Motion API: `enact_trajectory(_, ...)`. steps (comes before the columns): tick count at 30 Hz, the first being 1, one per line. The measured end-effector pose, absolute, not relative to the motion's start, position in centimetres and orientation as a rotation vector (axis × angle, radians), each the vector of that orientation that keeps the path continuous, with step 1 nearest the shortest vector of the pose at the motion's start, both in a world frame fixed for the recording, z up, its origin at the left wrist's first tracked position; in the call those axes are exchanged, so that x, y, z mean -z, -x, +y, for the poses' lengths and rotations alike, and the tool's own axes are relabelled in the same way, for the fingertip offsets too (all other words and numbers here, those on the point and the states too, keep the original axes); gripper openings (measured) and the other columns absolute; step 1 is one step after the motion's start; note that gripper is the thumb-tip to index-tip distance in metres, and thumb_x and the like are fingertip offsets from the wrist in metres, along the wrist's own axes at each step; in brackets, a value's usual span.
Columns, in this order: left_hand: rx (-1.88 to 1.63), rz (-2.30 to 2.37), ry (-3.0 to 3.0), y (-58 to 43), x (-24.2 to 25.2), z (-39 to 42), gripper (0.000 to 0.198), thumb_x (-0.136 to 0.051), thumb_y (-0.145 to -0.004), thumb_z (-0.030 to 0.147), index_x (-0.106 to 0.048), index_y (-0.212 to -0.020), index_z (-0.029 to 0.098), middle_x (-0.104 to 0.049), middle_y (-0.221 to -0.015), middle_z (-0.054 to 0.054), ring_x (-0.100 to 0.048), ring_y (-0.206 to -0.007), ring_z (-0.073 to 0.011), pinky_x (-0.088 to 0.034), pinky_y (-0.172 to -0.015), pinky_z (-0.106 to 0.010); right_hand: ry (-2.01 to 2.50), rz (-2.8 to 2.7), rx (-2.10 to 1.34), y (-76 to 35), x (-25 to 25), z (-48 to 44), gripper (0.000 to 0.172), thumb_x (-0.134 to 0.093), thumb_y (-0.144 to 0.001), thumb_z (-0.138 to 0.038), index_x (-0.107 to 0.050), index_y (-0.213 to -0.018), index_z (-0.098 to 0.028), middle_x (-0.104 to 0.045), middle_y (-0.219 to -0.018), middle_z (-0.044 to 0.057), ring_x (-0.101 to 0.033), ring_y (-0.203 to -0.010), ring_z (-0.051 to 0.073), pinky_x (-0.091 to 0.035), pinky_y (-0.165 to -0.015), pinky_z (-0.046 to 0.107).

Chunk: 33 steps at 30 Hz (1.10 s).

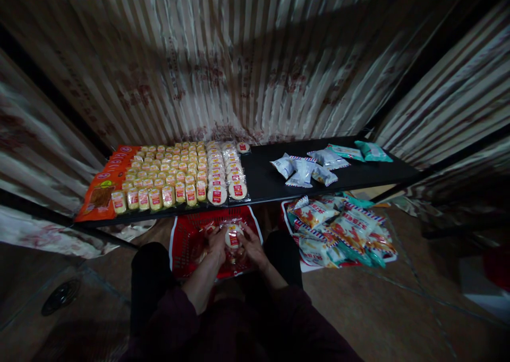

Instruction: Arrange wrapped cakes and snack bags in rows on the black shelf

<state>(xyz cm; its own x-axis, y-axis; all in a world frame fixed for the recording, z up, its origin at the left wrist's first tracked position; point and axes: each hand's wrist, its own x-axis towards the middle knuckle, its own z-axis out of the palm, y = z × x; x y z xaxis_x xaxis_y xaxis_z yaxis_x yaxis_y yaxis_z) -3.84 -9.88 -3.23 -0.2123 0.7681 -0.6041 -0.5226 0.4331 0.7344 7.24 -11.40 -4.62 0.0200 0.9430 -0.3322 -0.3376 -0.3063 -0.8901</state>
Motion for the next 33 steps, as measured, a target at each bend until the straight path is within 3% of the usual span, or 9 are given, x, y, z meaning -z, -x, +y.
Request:
enact_trajectory(7,-1.042,1.339,-0.246,3.8,1.7,-10.3,0.015,-0.065,-0.072,0.025,-0.064,-0.082,0.014,-0.066,-0.066,-0.004,-0.06,-0.055,-0.0125,-0.047,-0.053,-0.023,1.211,-0.665,-1.463,-7.8,5.5,-11.2,0.071,-0.076,-0.059,-0.05,-0.06,-0.122,-0.021,-0.071,-0.105,0.007,-0.068,-0.088,0.022,-0.055,-0.079,0.034)
enact_trajectory(14,-0.98,1.331,-0.32,3.9,0.9,-11.2,0.019,-0.06,-0.071,0.008,-0.065,-0.087,0.015,-0.068,-0.069,-0.003,-0.063,-0.059,-0.0116,-0.047,-0.057,-0.021,1.21,-0.612,-1.483,-8.2,6.2,-11.0,0.064,-0.078,-0.059,-0.044,-0.063,-0.118,-0.023,-0.074,-0.096,0.003,-0.069,-0.084,0.021,-0.056,-0.076,0.033)
enact_trajectory(26,-1.017,1.344,-0.268,3.8,1.2,-11.1,0.014,-0.06,-0.074,0.007,-0.063,-0.085,0.014,-0.066,-0.066,-0.001,-0.059,-0.052,-0.0087,-0.048,-0.056,-0.02,1.122,-0.336,-1.585,-7.6,6.5,-11.7,0.044,-0.084,-0.052,-0.031,-0.068,-0.091,-0.019,-0.075,-0.079,0.004,-0.07,-0.066,0.018,-0.056,-0.061,0.028)
enact_trajectory(33,-1.006,1.358,-0.25,3.7,1.5,-11.6,0.012,-0.059,-0.078,0.008,-0.061,-0.088,0.015,-0.067,-0.07,-0.002,-0.061,-0.053,-0.0084,-0.049,-0.057,-0.02,1.142,-0.339,-1.622,-7.7,6.0,-12.5,0.039,-0.083,-0.056,-0.028,-0.067,-0.09,-0.019,-0.074,-0.077,0.003,-0.068,-0.062,0.017,-0.053,-0.055,0.024)
